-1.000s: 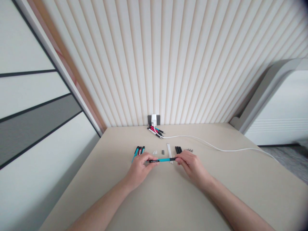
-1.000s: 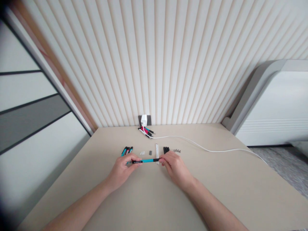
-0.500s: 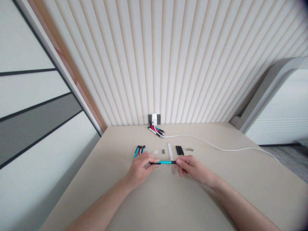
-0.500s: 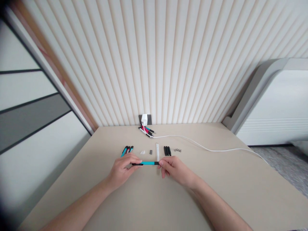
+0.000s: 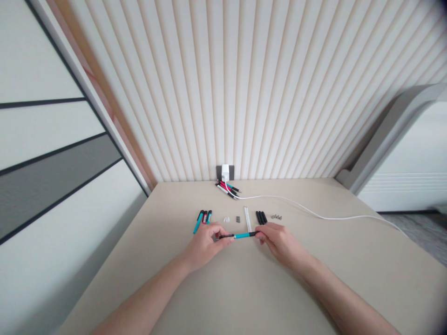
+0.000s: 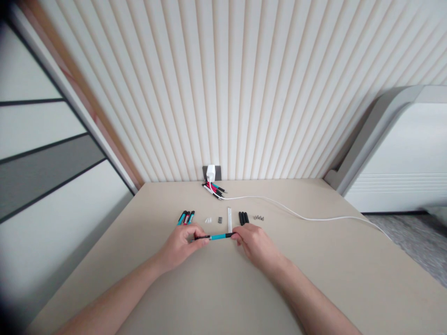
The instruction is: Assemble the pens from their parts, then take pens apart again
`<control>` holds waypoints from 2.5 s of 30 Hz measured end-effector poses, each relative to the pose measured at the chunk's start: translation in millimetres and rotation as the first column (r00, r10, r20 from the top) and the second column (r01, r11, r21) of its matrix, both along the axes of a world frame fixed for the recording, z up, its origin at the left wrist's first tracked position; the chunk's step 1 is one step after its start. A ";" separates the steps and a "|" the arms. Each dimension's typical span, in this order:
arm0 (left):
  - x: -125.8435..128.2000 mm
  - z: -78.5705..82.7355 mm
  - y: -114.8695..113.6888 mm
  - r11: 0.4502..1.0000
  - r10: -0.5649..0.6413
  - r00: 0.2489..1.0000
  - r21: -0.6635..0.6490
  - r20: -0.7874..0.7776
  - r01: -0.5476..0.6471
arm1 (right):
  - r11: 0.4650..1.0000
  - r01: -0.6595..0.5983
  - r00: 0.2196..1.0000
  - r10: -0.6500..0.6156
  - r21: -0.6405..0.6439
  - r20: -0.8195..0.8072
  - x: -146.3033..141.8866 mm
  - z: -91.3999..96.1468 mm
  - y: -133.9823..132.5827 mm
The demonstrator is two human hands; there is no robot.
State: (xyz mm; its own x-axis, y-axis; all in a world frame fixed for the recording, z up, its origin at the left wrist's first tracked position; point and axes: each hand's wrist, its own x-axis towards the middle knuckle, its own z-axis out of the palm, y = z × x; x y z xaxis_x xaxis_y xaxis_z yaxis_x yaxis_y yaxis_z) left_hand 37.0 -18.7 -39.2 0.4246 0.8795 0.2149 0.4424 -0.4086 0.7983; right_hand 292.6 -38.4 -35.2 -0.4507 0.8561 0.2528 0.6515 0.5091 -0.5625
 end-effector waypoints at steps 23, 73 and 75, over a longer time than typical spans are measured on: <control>-5.5 -3.5 5.7 0.978 0.051 0.998 0.202 0.023 -0.055 | 0.957 0.047 0.971 -0.112 -0.287 -0.212 -5.1 -14.1 4.3; -0.5 0.7 2.5 0.997 0.064 0.998 0.053 -0.023 -0.062 | 0.930 0.150 0.806 -0.311 -0.335 -0.504 -3.7 -8.2 6.5; -1.4 -0.6 2.4 0.998 0.037 0.998 0.057 -0.041 -0.034 | 0.926 0.141 0.777 -0.323 -0.351 -0.540 -3.1 -8.6 7.1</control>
State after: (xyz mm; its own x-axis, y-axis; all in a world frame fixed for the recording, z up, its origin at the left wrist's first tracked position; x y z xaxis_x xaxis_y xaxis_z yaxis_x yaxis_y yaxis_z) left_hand 35.6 -16.3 -39.8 0.4031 0.8812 0.2471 0.4902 -0.4359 0.7548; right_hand 289.4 -31.3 -43.8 -0.0748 0.9878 0.1367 0.2332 0.1506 -0.9607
